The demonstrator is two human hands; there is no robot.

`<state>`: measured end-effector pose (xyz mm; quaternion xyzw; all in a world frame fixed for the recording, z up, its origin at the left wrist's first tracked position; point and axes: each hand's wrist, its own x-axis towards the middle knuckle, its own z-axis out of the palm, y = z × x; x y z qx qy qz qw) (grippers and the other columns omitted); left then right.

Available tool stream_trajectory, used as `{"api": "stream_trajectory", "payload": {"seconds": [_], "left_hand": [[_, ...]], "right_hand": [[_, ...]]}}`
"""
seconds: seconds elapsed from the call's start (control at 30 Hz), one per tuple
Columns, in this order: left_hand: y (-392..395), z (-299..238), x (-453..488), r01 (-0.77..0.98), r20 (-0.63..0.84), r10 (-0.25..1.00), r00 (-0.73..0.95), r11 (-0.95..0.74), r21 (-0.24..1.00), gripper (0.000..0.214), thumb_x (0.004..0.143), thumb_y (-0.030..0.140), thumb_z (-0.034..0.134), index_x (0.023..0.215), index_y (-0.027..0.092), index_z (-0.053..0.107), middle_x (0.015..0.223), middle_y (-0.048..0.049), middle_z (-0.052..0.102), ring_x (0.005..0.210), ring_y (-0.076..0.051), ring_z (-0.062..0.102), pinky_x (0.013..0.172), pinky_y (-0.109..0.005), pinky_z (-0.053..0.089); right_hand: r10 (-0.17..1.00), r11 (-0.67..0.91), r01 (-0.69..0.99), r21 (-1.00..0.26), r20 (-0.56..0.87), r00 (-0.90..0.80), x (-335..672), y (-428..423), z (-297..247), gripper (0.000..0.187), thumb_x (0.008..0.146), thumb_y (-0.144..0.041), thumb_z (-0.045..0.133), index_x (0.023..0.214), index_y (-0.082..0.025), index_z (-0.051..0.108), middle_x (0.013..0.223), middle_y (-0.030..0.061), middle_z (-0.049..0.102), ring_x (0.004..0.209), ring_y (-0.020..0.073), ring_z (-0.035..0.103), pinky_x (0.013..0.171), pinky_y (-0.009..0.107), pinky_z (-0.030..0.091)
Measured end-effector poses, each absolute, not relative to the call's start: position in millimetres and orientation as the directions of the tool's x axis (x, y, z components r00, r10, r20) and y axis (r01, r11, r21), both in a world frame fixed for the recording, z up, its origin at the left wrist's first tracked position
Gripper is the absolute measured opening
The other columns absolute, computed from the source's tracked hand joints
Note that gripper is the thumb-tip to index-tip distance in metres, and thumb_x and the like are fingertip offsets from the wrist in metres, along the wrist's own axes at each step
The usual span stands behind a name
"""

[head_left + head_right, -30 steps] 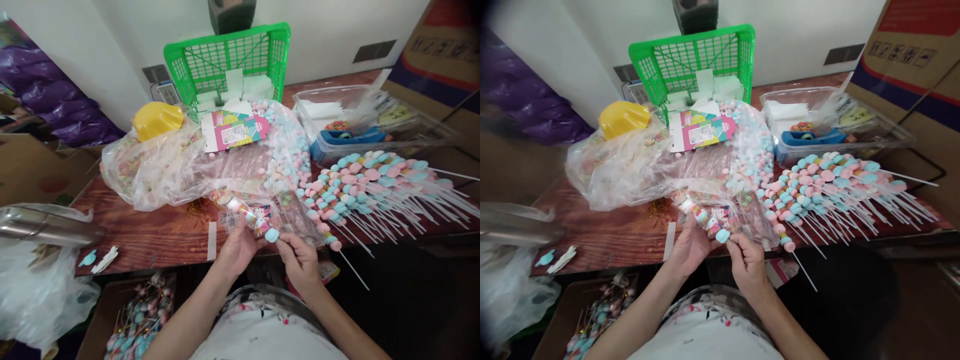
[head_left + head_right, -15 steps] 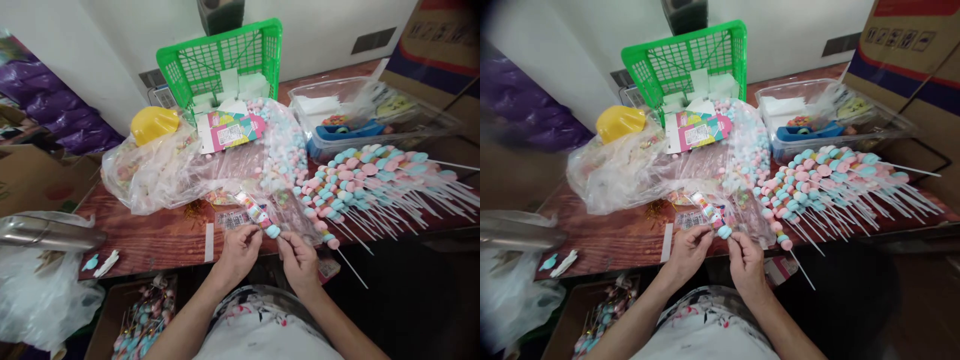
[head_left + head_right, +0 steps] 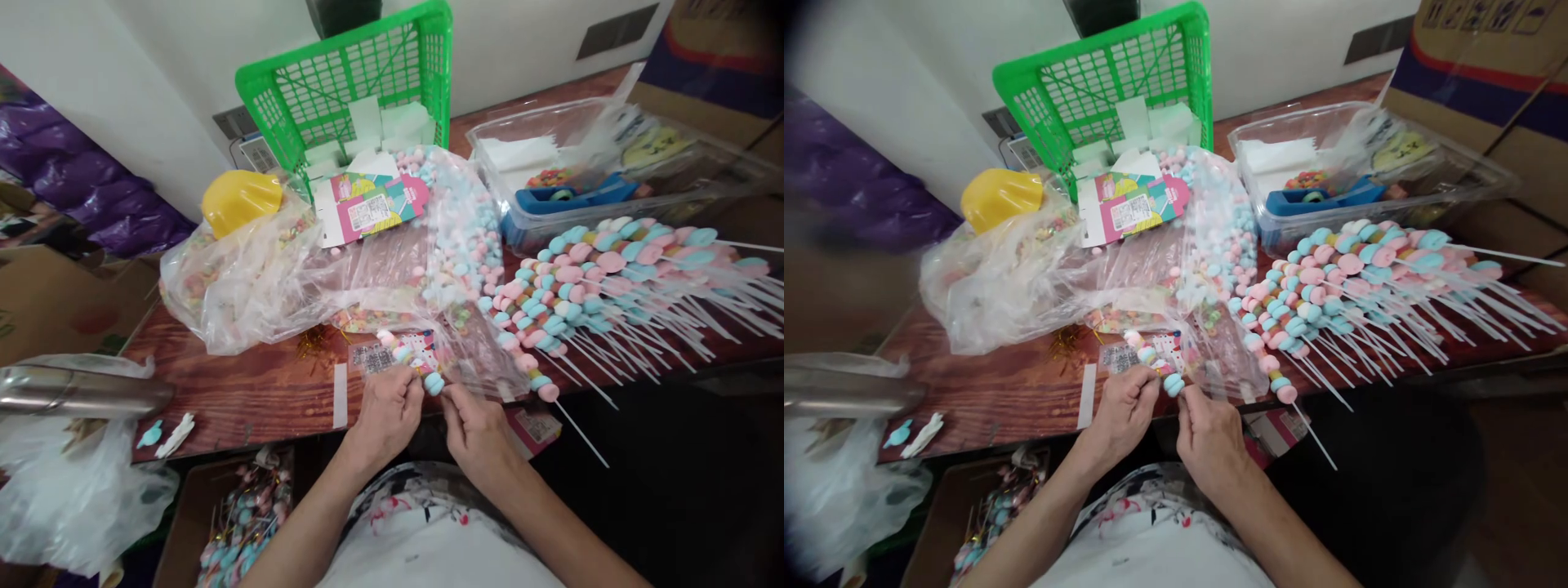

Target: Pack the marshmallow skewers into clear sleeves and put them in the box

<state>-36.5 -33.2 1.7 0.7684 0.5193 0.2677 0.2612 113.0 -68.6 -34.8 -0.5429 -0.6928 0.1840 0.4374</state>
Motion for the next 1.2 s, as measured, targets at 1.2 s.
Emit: {"api": "stream_trajectory", "payload": {"seconds": [1.2], "left_hand": [[-1,19,-30,-0.674,-0.289,0.940,0.179,0.331,0.660,0.056,0.071,0.064,0.065,0.061,0.020,0.032,0.055,0.0064,0.033,0.054,-0.010,0.044,0.073,-0.036,0.049]], "right_hand": [[0.961,0.255,0.364,-0.896,0.193,-0.200,115,-70,-28,0.033,0.091,-0.024,0.043,0.061,-0.017,0.052,0.049,-0.0045,0.040,0.046,0.0074,0.035,0.048,0.022,0.027]]}}
